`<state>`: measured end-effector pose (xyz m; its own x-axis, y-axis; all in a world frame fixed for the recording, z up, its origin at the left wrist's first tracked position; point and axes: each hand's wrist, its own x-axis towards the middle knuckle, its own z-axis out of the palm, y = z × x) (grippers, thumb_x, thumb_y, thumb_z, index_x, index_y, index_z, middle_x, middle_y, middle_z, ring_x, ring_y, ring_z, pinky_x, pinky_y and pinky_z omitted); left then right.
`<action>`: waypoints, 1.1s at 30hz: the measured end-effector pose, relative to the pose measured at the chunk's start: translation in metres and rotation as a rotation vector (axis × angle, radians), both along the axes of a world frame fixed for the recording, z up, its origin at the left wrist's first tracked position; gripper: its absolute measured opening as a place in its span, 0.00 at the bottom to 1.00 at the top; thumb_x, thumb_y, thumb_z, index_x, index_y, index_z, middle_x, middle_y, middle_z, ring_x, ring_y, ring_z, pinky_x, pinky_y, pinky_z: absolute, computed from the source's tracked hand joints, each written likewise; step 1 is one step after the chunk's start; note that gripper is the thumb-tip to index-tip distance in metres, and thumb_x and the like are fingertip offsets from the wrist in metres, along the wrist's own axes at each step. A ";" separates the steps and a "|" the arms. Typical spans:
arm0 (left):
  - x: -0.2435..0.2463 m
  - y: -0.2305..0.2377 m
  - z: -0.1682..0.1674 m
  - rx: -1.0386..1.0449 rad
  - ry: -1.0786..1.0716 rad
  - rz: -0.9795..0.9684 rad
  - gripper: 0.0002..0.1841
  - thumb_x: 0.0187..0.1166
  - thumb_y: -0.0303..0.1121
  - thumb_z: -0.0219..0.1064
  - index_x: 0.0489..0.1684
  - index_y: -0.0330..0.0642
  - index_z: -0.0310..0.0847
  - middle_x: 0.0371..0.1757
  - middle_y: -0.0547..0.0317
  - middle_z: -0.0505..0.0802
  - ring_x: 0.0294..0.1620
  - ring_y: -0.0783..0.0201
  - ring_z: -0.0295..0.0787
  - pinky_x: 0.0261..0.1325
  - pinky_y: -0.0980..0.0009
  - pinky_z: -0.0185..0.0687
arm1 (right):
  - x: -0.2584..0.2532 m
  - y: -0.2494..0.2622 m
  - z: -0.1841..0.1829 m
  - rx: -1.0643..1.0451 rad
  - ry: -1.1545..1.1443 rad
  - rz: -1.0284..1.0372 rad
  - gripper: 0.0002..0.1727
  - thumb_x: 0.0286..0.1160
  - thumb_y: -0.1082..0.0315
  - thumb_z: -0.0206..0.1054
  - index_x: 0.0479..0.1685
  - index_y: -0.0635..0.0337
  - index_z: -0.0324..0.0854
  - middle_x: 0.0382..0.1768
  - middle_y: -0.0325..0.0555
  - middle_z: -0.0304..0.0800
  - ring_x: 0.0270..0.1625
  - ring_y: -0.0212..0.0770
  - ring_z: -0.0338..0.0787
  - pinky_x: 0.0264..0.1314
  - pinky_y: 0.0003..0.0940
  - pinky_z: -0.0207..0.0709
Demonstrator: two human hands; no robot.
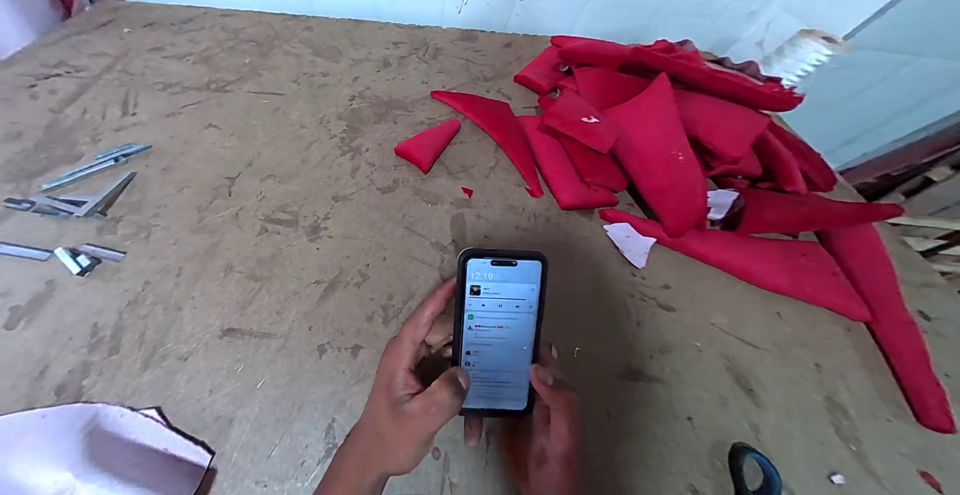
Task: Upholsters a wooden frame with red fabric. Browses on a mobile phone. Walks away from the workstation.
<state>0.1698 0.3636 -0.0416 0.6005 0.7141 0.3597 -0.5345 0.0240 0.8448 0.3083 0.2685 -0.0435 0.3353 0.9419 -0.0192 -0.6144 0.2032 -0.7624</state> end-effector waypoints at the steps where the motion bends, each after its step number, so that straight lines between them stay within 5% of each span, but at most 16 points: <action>1: -0.001 0.001 -0.001 0.001 -0.004 0.005 0.39 0.81 0.24 0.59 0.95 0.39 0.44 0.67 0.37 0.88 0.60 0.49 0.92 0.56 0.55 0.93 | 0.001 0.000 0.000 0.015 -0.005 0.024 0.26 0.82 0.51 0.64 0.74 0.52 0.73 0.54 0.54 0.94 0.39 0.49 0.98 0.26 0.44 0.92; 5: -0.003 0.003 -0.003 -0.025 -0.051 -0.021 0.38 0.84 0.33 0.60 0.95 0.40 0.47 0.65 0.36 0.88 0.59 0.50 0.91 0.57 0.56 0.91 | 0.002 0.000 -0.002 0.068 0.015 0.076 0.24 0.82 0.58 0.63 0.75 0.52 0.72 0.58 0.56 0.92 0.44 0.52 0.98 0.29 0.48 0.93; 7: -0.003 0.003 -0.003 -0.029 -0.061 -0.034 0.39 0.84 0.36 0.62 0.95 0.40 0.47 0.65 0.36 0.88 0.56 0.51 0.92 0.50 0.58 0.93 | 0.001 0.001 -0.003 0.054 0.017 0.052 0.25 0.82 0.55 0.64 0.74 0.54 0.72 0.56 0.57 0.92 0.42 0.52 0.97 0.27 0.48 0.92; 9: -0.004 0.002 -0.003 -0.008 -0.052 -0.042 0.40 0.84 0.38 0.63 0.95 0.40 0.47 0.66 0.38 0.87 0.58 0.52 0.91 0.53 0.59 0.92 | 0.001 0.001 -0.003 0.018 0.005 0.019 0.27 0.82 0.50 0.65 0.73 0.56 0.71 0.54 0.58 0.93 0.38 0.51 0.97 0.24 0.46 0.91; 14: -0.003 0.002 -0.002 0.013 -0.061 -0.061 0.40 0.84 0.37 0.64 0.95 0.41 0.46 0.70 0.38 0.86 0.61 0.51 0.90 0.55 0.58 0.92 | 0.000 0.002 -0.002 -0.038 -0.070 -0.038 0.27 0.87 0.49 0.59 0.71 0.61 0.72 0.50 0.60 0.92 0.33 0.50 0.96 0.19 0.44 0.90; 19: -0.002 0.002 -0.002 -0.007 -0.066 -0.069 0.40 0.84 0.38 0.63 0.95 0.41 0.46 0.70 0.36 0.86 0.61 0.49 0.91 0.54 0.57 0.93 | 0.003 0.001 -0.005 0.005 0.002 -0.010 0.31 0.82 0.41 0.62 0.69 0.58 0.76 0.52 0.58 0.94 0.36 0.51 0.97 0.23 0.46 0.91; 33: -0.002 0.002 -0.001 -0.026 -0.046 -0.066 0.37 0.89 0.44 0.55 0.96 0.39 0.47 0.76 0.37 0.82 0.62 0.52 0.90 0.49 0.60 0.93 | 0.004 0.002 -0.003 0.049 0.093 0.034 0.32 0.83 0.41 0.61 0.71 0.58 0.76 0.55 0.60 0.93 0.40 0.52 0.98 0.25 0.47 0.92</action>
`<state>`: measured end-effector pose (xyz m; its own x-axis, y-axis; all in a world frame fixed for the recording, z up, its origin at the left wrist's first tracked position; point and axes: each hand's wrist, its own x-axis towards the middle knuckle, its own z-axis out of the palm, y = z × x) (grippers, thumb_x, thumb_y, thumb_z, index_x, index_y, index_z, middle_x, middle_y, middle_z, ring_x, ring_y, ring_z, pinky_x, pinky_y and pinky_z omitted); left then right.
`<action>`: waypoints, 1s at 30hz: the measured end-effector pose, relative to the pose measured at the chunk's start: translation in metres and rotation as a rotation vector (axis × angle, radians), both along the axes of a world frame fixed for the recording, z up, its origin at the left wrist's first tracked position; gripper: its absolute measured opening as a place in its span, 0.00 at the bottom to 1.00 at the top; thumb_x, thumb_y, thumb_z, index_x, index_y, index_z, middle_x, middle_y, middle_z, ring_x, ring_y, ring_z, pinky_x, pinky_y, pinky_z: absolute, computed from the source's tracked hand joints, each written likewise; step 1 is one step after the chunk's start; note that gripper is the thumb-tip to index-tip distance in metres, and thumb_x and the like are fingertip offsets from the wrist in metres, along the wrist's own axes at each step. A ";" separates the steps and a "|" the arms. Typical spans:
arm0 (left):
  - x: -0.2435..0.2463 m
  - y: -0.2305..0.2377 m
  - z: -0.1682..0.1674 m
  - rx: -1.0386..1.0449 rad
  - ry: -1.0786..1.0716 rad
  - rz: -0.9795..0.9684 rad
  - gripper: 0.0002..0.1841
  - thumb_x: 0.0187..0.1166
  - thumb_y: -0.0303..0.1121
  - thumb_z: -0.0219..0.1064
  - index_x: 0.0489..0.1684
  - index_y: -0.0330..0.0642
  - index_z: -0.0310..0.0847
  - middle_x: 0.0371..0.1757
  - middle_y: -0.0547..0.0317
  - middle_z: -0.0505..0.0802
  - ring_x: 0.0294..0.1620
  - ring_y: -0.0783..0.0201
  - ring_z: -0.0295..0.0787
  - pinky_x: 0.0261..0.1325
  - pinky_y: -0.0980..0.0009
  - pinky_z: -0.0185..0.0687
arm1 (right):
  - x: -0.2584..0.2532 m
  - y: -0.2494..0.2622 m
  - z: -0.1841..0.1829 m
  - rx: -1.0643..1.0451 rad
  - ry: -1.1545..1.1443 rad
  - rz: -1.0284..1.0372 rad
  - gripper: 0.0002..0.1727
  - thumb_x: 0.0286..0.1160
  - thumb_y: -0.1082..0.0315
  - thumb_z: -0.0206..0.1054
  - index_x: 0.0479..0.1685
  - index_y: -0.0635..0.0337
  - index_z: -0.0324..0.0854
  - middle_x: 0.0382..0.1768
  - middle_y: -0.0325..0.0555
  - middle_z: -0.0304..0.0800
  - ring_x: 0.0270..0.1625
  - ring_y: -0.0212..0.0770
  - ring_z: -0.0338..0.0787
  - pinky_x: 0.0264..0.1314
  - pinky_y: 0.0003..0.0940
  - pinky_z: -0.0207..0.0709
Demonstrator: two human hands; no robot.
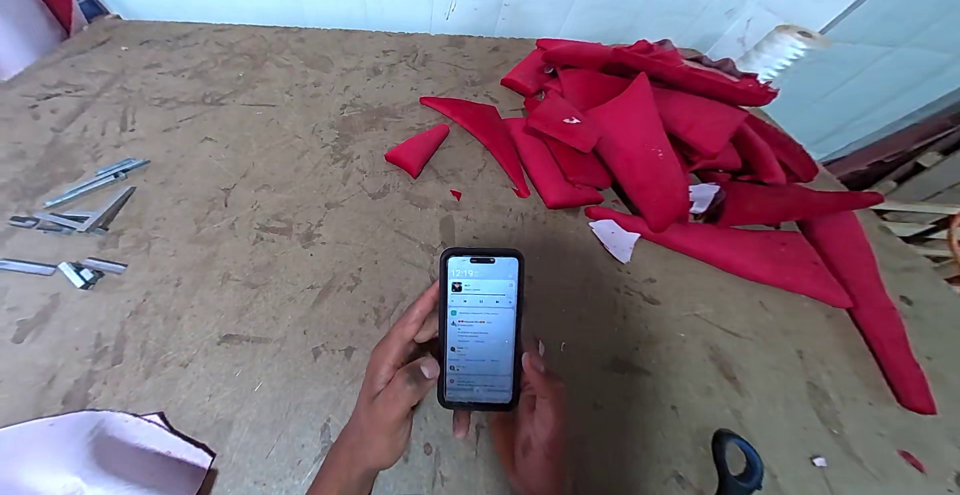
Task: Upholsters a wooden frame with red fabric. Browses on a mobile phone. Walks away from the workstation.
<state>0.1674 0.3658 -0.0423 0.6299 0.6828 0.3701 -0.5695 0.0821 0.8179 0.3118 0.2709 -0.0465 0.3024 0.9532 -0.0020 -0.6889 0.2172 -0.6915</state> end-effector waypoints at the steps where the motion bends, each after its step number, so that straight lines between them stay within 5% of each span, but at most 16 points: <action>1: 0.000 -0.001 0.000 0.008 0.014 0.009 0.38 0.89 0.44 0.56 0.96 0.39 0.45 0.77 0.38 0.82 0.60 0.52 0.91 0.45 0.61 0.94 | 0.000 0.000 -0.001 0.000 0.004 0.007 0.33 0.83 0.39 0.60 0.70 0.58 0.78 0.55 0.59 0.93 0.42 0.52 0.98 0.27 0.47 0.92; 4: 0.002 -0.005 0.001 0.059 0.101 0.058 0.40 0.89 0.45 0.56 0.97 0.38 0.39 0.76 0.39 0.82 0.53 0.54 0.93 0.35 0.64 0.93 | -0.001 0.001 0.000 -0.028 0.009 0.026 0.36 0.83 0.34 0.55 0.66 0.59 0.82 0.55 0.59 0.94 0.45 0.53 0.98 0.33 0.50 0.94; 9: 0.000 -0.007 0.002 0.132 0.204 0.095 0.42 0.90 0.51 0.54 0.96 0.37 0.39 0.71 0.42 0.85 0.48 0.58 0.91 0.34 0.68 0.90 | -0.004 -0.001 0.006 -0.077 0.039 0.033 0.33 0.81 0.37 0.61 0.64 0.58 0.84 0.55 0.56 0.94 0.51 0.51 0.97 0.42 0.53 0.94; 10: 0.000 -0.008 0.002 0.154 0.229 0.102 0.42 0.90 0.53 0.52 0.96 0.37 0.39 0.72 0.42 0.84 0.51 0.58 0.91 0.37 0.67 0.91 | -0.003 -0.002 0.006 -0.076 0.043 0.042 0.33 0.81 0.38 0.62 0.65 0.58 0.83 0.55 0.56 0.94 0.53 0.51 0.97 0.43 0.54 0.94; 13: -0.002 -0.009 0.001 0.280 0.308 0.142 0.43 0.91 0.58 0.45 0.96 0.34 0.37 0.78 0.42 0.81 0.67 0.57 0.88 0.66 0.60 0.90 | -0.001 -0.003 0.008 -0.063 0.088 0.071 0.31 0.80 0.40 0.64 0.64 0.58 0.84 0.57 0.56 0.94 0.55 0.51 0.96 0.45 0.55 0.93; 16: -0.002 -0.010 0.002 0.346 0.345 0.179 0.44 0.90 0.59 0.45 0.96 0.34 0.38 0.80 0.43 0.79 0.72 0.57 0.85 0.74 0.57 0.86 | 0.001 -0.003 0.012 -0.085 0.085 0.070 0.30 0.78 0.41 0.66 0.64 0.57 0.84 0.57 0.52 0.94 0.58 0.47 0.95 0.55 0.52 0.92; 19: -0.002 -0.014 0.008 0.387 0.412 0.189 0.46 0.86 0.53 0.56 0.96 0.36 0.37 0.81 0.45 0.79 0.74 0.58 0.84 0.75 0.56 0.86 | 0.001 -0.005 0.015 -0.124 0.067 0.047 0.32 0.76 0.39 0.67 0.65 0.58 0.81 0.57 0.51 0.93 0.62 0.44 0.93 0.67 0.48 0.87; 23: 0.001 -0.019 0.013 0.388 0.473 0.198 0.60 0.67 0.38 0.77 0.96 0.38 0.29 0.83 0.45 0.75 0.77 0.56 0.82 0.75 0.53 0.88 | 0.003 -0.007 0.020 -0.100 0.034 0.081 0.35 0.80 0.39 0.63 0.69 0.62 0.79 0.61 0.55 0.91 0.66 0.46 0.90 0.73 0.49 0.82; 27: -0.010 -0.035 0.029 0.412 0.629 0.327 0.73 0.53 0.53 0.90 0.94 0.30 0.33 0.81 0.45 0.78 0.77 0.62 0.82 0.77 0.59 0.86 | -0.008 -0.016 0.030 -0.194 0.038 0.103 0.37 0.76 0.39 0.67 0.70 0.64 0.77 0.60 0.56 0.91 0.65 0.48 0.91 0.71 0.50 0.84; 30: -0.024 -0.057 0.066 0.374 0.757 0.441 0.73 0.48 0.56 0.92 0.93 0.30 0.41 0.79 0.44 0.81 0.75 0.63 0.84 0.76 0.59 0.85 | -0.029 -0.036 0.061 -0.242 0.016 0.139 0.31 0.77 0.38 0.66 0.64 0.55 0.80 0.53 0.41 0.95 0.59 0.37 0.92 0.67 0.40 0.86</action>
